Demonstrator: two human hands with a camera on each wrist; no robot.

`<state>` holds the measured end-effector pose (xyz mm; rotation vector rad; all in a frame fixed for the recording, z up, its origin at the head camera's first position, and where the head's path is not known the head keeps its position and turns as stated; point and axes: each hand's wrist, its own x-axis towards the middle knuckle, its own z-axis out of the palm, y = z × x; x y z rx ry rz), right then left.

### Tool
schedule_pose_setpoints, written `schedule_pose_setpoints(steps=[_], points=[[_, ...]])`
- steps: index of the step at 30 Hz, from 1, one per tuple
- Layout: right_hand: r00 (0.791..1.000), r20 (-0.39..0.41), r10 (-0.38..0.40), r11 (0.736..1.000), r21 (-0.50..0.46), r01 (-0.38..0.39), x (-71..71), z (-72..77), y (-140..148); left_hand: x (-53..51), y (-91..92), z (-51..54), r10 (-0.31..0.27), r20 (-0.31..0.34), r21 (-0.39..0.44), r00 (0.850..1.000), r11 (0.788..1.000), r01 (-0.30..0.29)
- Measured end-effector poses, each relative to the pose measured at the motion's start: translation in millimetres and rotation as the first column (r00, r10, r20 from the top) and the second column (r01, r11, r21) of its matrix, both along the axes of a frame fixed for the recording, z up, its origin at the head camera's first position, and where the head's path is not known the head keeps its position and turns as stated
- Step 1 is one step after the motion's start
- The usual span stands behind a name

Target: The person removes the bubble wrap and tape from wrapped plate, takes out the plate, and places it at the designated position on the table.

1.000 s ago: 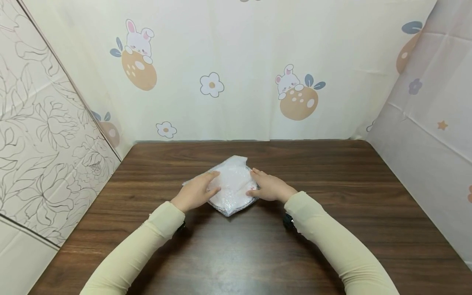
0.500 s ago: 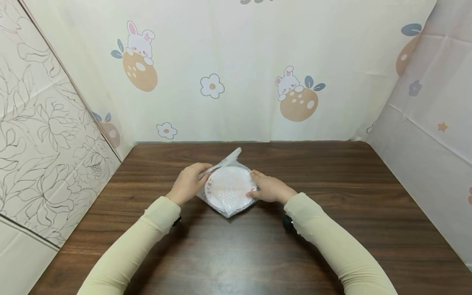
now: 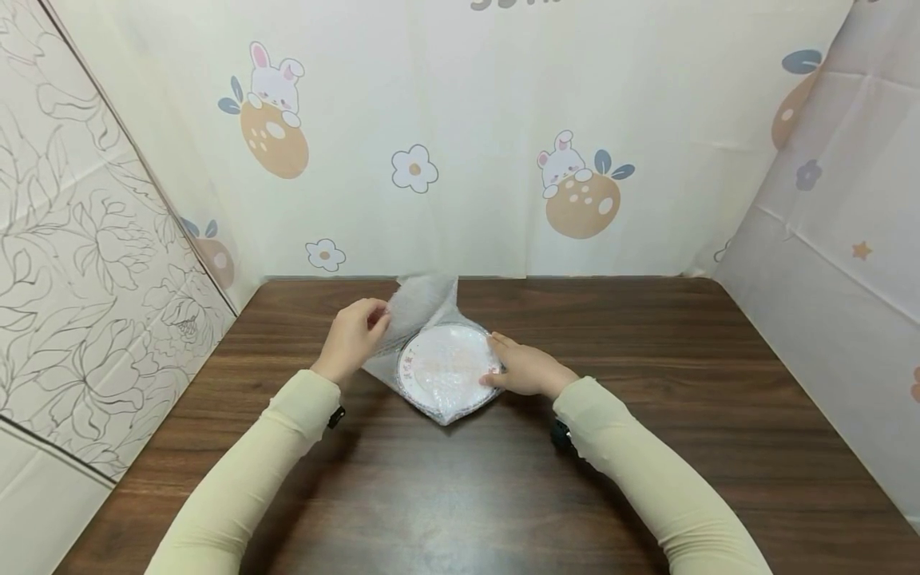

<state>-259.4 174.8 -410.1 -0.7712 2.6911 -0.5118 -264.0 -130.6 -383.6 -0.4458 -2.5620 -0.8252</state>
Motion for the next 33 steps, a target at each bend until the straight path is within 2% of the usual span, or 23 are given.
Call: schedule_pose_setpoints(steps=[8, 24, 28, 33], points=[[1.0, 0.009, 0.005, 1.0, -0.006, -0.005, -0.7, -2.6, 1.9, -13.3, -12.9, -3.6, 0.068, 0.085, 0.068, 0.994, 0.995, -0.074], [1.0, 0.022, 0.003, 1.0, -0.002, -0.003, -1.6, -0.6, 1.6, -31.7, -22.5, -9.3, 0.149, 0.181, 0.053, 0.972, 0.986, -0.161], [1.0, 0.023, 0.004, 1.0, -0.001, -0.004, -2.6, -1.5, 1.7, -31.3, -23.2, -7.5, 0.163, 0.163, 0.075, 0.973, 0.981, -0.177], [0.999, 0.033, 0.002, 1.0, 0.005, -0.002, -2.9, -2.1, 2.5, -26.5, -22.3, -3.5, 0.159, 0.049, 0.068, 0.986, 0.984, -0.162]])
